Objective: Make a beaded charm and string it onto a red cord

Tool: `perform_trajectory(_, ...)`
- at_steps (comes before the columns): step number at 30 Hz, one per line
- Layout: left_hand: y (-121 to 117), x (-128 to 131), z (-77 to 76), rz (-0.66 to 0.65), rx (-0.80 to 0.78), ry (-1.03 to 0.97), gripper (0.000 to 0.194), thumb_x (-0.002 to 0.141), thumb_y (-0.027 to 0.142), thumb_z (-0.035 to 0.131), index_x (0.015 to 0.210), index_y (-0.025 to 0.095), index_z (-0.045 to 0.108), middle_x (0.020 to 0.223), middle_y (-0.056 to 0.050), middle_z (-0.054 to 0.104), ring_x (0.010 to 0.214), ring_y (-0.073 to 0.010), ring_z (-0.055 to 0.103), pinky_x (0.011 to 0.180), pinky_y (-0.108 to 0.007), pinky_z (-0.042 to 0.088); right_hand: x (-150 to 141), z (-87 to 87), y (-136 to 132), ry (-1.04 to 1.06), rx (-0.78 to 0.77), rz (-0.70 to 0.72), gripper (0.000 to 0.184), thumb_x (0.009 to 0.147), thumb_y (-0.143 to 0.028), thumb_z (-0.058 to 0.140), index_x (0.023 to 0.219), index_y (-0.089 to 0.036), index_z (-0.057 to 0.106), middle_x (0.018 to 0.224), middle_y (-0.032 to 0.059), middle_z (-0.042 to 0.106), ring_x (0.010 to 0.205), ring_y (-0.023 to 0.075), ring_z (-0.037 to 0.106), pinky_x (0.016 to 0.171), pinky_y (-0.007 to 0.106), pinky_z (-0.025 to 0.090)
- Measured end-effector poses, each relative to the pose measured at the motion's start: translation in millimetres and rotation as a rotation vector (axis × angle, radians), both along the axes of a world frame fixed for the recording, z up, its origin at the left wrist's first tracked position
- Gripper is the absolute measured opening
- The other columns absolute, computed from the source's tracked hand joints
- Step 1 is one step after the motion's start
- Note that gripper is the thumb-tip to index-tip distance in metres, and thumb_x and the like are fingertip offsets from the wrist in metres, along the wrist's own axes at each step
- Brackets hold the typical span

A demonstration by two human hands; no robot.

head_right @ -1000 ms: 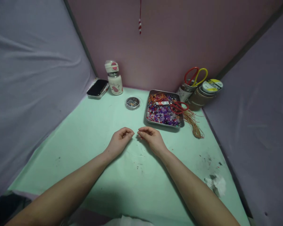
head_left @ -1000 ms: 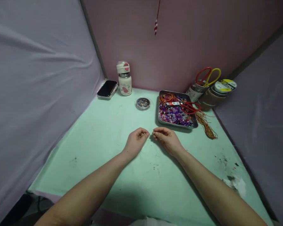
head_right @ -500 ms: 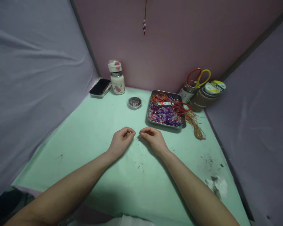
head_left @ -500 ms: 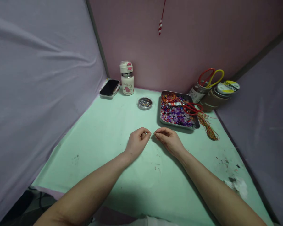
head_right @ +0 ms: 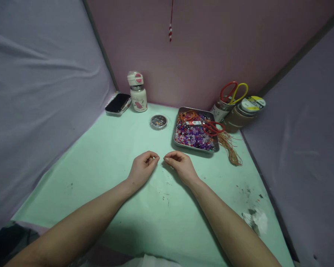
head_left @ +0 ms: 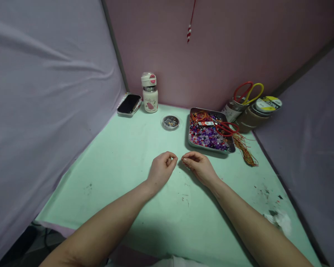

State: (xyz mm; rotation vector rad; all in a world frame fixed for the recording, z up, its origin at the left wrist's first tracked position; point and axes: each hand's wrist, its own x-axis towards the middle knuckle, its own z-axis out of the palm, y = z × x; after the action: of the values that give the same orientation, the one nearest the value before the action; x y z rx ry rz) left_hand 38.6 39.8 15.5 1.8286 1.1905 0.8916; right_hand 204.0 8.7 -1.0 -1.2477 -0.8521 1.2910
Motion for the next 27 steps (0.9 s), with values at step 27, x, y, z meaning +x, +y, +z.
perform_trajectory(27, 3, 6, -3.2, -0.068, -0.298, -0.163, 0.020, 0.080, 0.036, 0.056, 0.080, 0.017, 0.063, 0.071, 0.000, 0.060, 0.065, -0.0125, 0.050, 0.061, -0.024, 0.038, -11, 7.6, -10, -0.560, 0.306, -0.052, 0.010, 0.080, -0.026, 0.063, 0.079, -0.023, 0.072, 0.079, 0.0034, 0.069, 0.075, 0.0182, 0.062, 0.071, 0.031, 0.047)
